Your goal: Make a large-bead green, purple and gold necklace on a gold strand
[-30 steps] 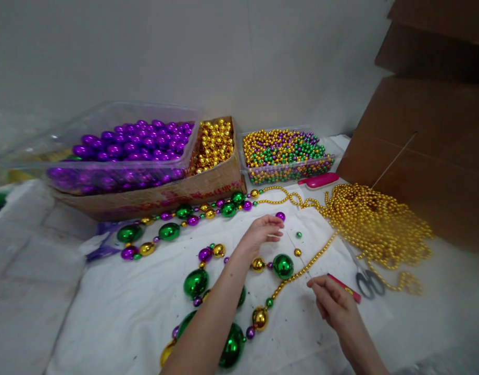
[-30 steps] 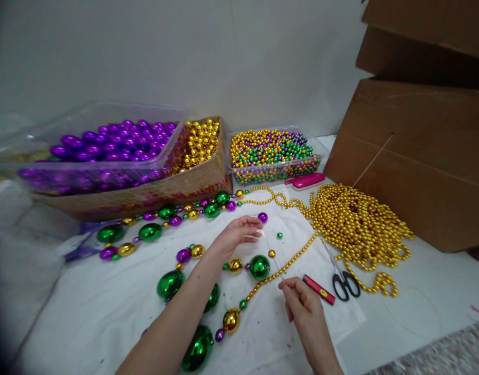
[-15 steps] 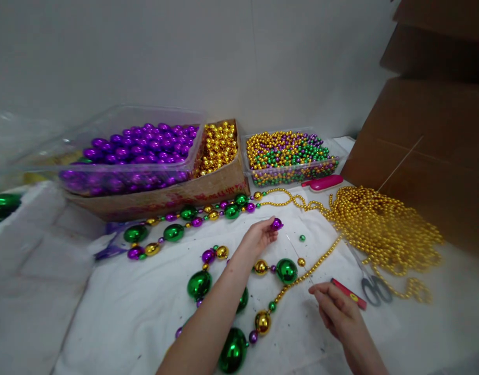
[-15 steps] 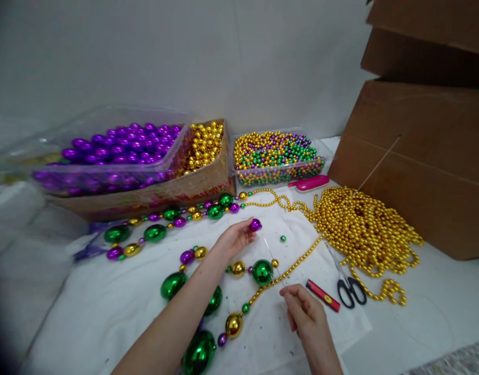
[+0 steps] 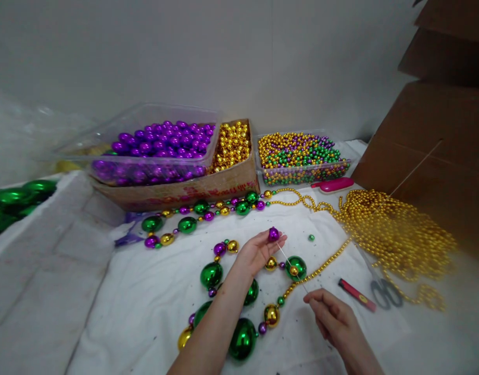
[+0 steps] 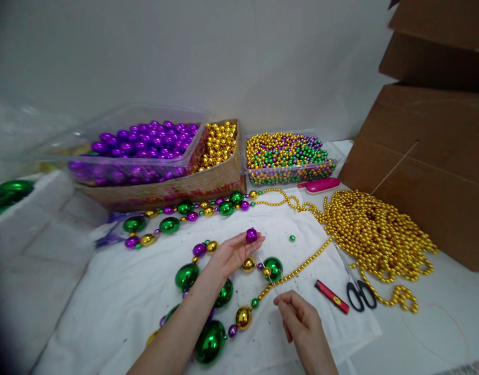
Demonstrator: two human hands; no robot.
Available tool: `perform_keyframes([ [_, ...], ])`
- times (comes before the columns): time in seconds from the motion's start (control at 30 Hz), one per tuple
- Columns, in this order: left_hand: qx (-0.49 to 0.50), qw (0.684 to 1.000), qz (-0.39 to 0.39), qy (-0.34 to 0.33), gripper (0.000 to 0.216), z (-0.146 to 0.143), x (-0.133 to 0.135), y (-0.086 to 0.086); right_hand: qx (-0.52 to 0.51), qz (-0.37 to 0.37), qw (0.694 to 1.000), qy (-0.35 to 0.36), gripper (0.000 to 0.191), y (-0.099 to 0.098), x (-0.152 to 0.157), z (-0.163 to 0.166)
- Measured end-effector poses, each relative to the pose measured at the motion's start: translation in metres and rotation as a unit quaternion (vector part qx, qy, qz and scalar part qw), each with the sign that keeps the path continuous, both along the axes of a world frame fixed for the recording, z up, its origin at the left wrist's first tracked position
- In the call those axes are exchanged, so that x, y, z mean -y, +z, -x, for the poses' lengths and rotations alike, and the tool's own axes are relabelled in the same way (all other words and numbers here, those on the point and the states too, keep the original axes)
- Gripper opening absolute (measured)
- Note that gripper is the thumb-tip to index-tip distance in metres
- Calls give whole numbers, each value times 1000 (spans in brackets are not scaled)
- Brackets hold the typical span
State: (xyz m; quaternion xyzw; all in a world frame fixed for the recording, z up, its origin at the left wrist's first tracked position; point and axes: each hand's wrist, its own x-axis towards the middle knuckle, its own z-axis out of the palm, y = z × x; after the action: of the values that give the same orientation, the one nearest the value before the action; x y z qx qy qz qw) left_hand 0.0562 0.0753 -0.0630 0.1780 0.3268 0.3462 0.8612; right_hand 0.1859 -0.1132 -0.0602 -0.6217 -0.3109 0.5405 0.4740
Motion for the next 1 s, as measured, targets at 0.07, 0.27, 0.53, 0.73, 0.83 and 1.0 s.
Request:
perform_keyframes([
  [0.07,4,1000,1,3,14,-1,2,1,3,-4,1000,5,35,0,-1,1],
  [0.27,18,1000,11,8,14,-1,7,2,11,1,1000,-1,35,-3,-2,1],
  [0.53,34,999,2,30,10,-4,12,0,19,3,1000,-1,35,-6,1,1],
  [0.73,26,999,-3,36,8,-6,16,1,14,6,1000,3,33,-7,3,0],
  [0.83,22,999,-14,27,5,-5,18,3,12,10,1000,-2,33,-7,2,1],
  [1.0,18,998,-55,6,11,-6,26,7,11,6,1000,-16,34,-8,-3,3],
])
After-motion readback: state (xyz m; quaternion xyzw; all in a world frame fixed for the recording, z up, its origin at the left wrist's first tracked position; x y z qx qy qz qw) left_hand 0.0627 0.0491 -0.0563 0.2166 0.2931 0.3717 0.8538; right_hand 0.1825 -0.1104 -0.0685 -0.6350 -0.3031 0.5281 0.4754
